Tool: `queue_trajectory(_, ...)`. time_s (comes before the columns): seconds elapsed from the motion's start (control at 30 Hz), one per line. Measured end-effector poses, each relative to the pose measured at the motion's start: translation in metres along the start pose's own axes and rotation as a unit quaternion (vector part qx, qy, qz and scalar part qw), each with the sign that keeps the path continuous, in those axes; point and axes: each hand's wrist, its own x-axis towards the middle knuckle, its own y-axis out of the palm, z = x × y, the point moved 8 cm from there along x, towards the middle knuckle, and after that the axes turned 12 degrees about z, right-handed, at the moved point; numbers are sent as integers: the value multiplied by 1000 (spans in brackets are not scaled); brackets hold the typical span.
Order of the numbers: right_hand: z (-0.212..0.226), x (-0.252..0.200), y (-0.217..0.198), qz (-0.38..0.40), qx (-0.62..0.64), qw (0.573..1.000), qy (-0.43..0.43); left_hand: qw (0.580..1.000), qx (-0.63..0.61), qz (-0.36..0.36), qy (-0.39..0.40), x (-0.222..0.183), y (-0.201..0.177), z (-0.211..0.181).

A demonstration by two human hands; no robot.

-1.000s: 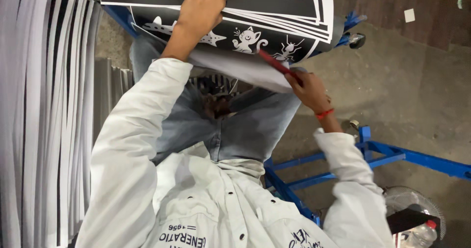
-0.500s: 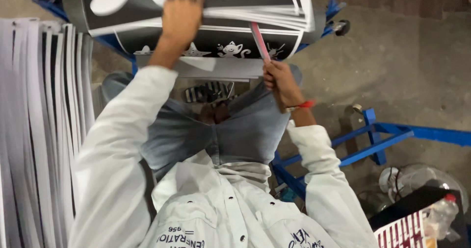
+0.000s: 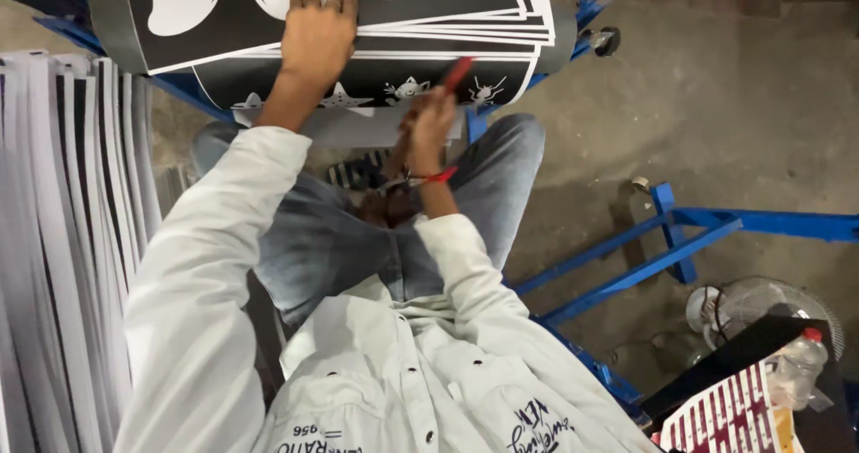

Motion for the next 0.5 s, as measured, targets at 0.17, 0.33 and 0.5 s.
queue_trajectory(0.17,35,-46,59,222,27,965,138,997,49,20,63,-23,-10,-5)
queue_trajectory(0.33,80,-47,41,348,90,922,144,997,63,-35,19,-26,-23,1)
queue_trajectory(0.5,74,20,-21,124,94,988,19,991,-42,115,-49,38,10,22)
